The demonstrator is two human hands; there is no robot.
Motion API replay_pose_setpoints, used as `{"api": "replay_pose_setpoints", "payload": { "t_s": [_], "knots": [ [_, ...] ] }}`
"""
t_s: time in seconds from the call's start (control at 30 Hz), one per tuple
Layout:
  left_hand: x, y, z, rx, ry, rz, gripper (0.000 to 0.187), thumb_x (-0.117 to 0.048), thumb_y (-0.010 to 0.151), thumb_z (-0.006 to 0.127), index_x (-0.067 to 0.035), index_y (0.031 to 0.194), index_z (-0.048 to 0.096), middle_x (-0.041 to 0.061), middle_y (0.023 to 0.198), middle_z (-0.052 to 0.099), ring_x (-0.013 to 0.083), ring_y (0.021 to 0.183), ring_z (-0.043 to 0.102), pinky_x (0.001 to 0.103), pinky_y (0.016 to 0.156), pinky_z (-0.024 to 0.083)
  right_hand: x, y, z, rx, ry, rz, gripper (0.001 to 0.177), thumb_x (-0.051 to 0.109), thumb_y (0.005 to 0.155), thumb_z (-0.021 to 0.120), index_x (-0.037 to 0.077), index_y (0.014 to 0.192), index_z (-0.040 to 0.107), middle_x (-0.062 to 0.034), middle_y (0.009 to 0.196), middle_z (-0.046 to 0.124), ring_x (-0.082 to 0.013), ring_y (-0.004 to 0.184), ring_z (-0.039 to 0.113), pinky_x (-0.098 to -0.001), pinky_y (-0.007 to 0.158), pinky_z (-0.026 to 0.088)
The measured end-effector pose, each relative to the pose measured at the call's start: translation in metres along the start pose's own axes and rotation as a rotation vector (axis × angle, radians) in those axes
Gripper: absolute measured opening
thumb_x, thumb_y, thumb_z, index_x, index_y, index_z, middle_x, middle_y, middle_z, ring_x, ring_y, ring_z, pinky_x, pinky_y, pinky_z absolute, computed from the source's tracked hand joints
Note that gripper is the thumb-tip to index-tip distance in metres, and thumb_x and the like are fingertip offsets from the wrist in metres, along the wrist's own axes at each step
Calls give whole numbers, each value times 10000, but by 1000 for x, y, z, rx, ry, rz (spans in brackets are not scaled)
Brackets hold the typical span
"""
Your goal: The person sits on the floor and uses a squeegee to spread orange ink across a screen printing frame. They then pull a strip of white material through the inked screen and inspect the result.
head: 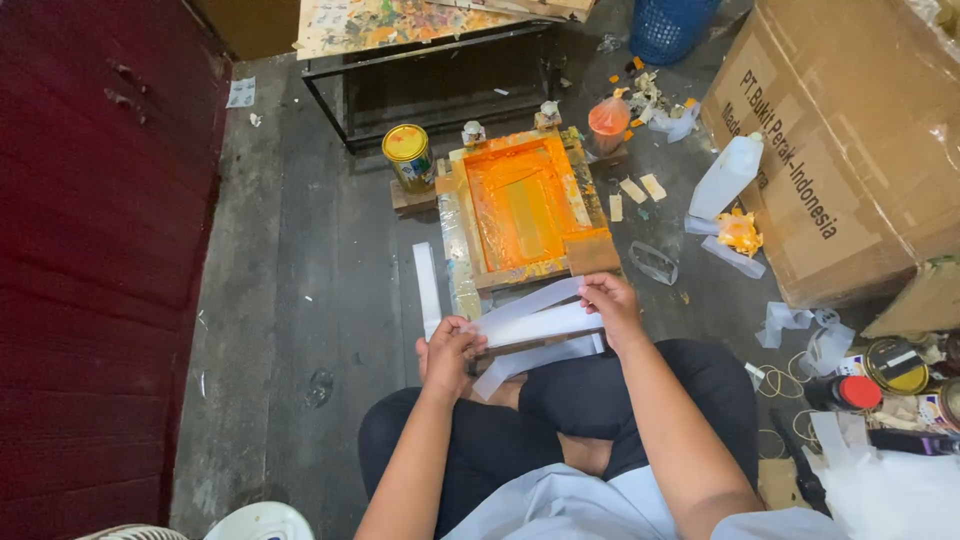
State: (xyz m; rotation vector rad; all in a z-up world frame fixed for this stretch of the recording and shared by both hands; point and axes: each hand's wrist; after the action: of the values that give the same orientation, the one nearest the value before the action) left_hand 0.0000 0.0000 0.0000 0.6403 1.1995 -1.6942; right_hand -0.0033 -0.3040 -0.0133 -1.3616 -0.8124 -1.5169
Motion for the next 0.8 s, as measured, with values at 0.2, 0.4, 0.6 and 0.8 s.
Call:
{"api": "replay_pose_setpoints", "payload": {
  "t_s": [0.2, 0.4, 0.6, 0.8],
  "knots": [
    [-18, -21, 9, 24, -3, 3, 144, 44, 946, 571, -90, 931, 520, 101, 1170, 686, 208, 925, 749, 288, 797, 651, 7, -5, 3, 32, 86, 4, 150, 14, 877, 630, 28, 1018, 679, -77, 578, 534, -113, 447, 515, -203, 426, 426],
    [2, -13, -1, 55, 15, -16, 175, 76, 948, 501, -98, 967, 501, 23, 929, 591, 201, 791, 763, 279, 722, 670, 9, -7, -1, 98, 145, 54, 209, 135, 858, 714, 56, 1043, 656, -141, 802, 724, -176, 653, 732, -217, 513, 574],
    [1, -15, -4, 68, 48, -30, 182, 76, 936, 491, -102, 968, 486, 6, 883, 541, 213, 759, 774, 274, 695, 680, 0, -5, -1, 52, 97, 50, 162, 125, 862, 739, 65, 981, 647, -73, 779, 685, -195, 658, 732, -208, 506, 585],
    [1, -15, -2, 2, 136, 25, 134, 74, 913, 511, -51, 916, 559, 21, 829, 554, 197, 776, 767, 248, 728, 661, -3, 0, -4, -3, 75, -10, 315, -25, 795, 740, 30, 1096, 663, -70, 832, 695, -152, 655, 694, -211, 500, 594]
  ]
}}
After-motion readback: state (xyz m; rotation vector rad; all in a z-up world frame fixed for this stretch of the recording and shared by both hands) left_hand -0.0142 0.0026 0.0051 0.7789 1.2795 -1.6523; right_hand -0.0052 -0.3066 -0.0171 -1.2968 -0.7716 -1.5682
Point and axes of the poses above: each hand's wrist, its own y-axis towards the middle knuckle, its own z-axis out of the palm, x = y × z
